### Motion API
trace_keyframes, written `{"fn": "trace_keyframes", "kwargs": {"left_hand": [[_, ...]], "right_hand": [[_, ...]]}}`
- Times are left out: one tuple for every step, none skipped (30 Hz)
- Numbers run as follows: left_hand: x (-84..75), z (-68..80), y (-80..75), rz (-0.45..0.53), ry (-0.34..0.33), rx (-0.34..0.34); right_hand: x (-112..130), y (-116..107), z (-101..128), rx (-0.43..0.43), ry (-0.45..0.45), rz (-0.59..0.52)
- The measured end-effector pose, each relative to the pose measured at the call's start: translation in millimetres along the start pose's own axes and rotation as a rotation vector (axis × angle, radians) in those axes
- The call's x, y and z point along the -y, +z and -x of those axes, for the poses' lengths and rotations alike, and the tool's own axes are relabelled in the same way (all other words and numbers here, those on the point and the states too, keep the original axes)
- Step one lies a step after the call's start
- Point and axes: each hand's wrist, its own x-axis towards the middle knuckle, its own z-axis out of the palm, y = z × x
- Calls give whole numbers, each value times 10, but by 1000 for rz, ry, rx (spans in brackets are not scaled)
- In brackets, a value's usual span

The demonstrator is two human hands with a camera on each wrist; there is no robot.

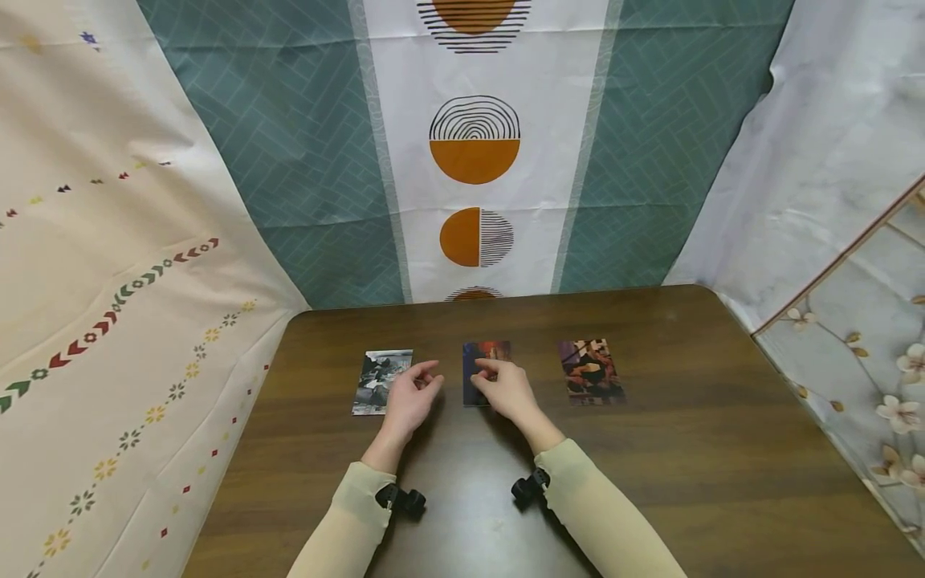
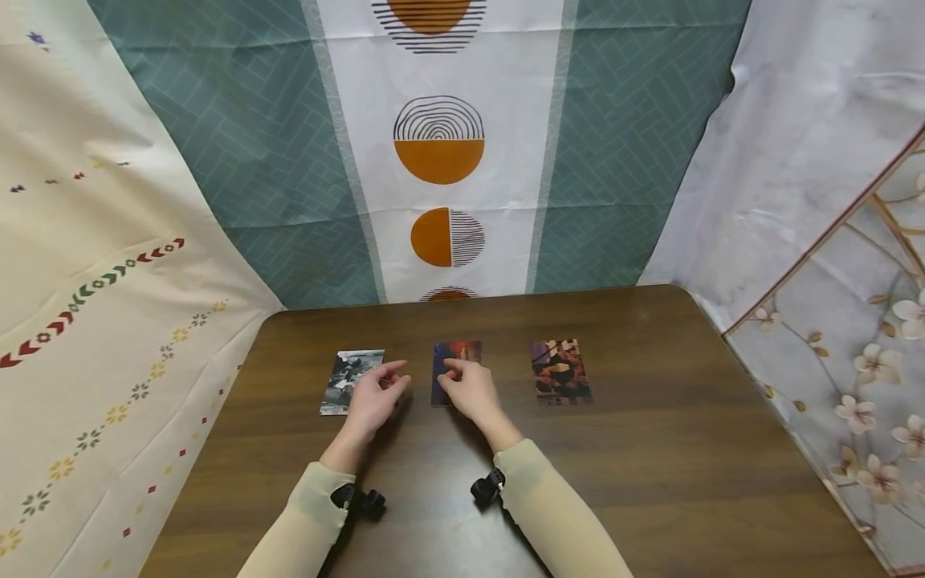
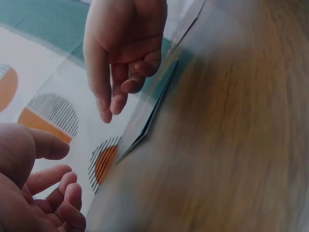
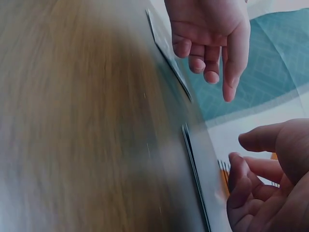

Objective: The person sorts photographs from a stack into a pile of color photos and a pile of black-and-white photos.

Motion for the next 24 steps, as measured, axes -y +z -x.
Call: {"fn": "trace_keyframes", "kwargs": {"left_hand": [[-2,0,28,4,-2,4],[-6,1,54,3,-1,8],[-16,3,77,0,0,12],[-13,-2,101,-2,5,14],[-8,-7,125,-5,8,16],[-6,-12,146,-8,14,18],[-6,-14,167,-12,17,20],[-7,-16,183,-12,19,23],[-6,-20,200,-9,17,25],[-3,-24,222,-8,15,28],[0,-27,243,-9,13,30],[1,-30,263,-9,11,32],[4,-34,283,-12,12,35],[4,-36,300,-15,9,37],[5,-38,317,-18,6,40],[4,-39,333,-22,5,43],[2,-40,347,-25,4,46],[-2,-40,358,-27,1,50],[-6,-40,370,-30,-1,53],[-12,-40,380,-34,-6,54],[-20,-39,389,-39,-7,56],[-26,-40,399,-43,-9,58],[-32,-40,409,-49,-10,58],[-38,-41,419,-55,-12,59]], "right_hand": [[-21,-24,1,-2,4,-1],[-42,-48,1,-5,7,-3],[-64,-72,3,-8,10,-4],[-82,-97,5,-11,14,-6],[-103,-118,5,-15,17,-7],[-123,-135,4,-21,22,-8],[-137,-157,6,-25,30,-13],[-154,-173,6,-29,36,-14],[-173,-189,4,-32,43,-14],[-196,-206,3,-34,50,-16],[-220,-221,1,-37,58,-16],[-240,-238,0,-41,64,-17],[-258,-255,0,-44,66,-16],[-279,-269,-1,-47,69,-15],[-299,-284,-2,-51,71,-15],[-315,-298,0,-52,73,-16],[-331,-312,3,-55,77,-19],[-346,-324,5,-57,80,-20],[-360,-337,8,-58,80,-19],[-373,-347,12,-58,87,-22],[-385,-357,14,-59,91,-23],[-397,-365,17,-59,96,-22],[-409,-373,18,-61,99,-20],[-419,-380,20,-62,101,-16]]}}
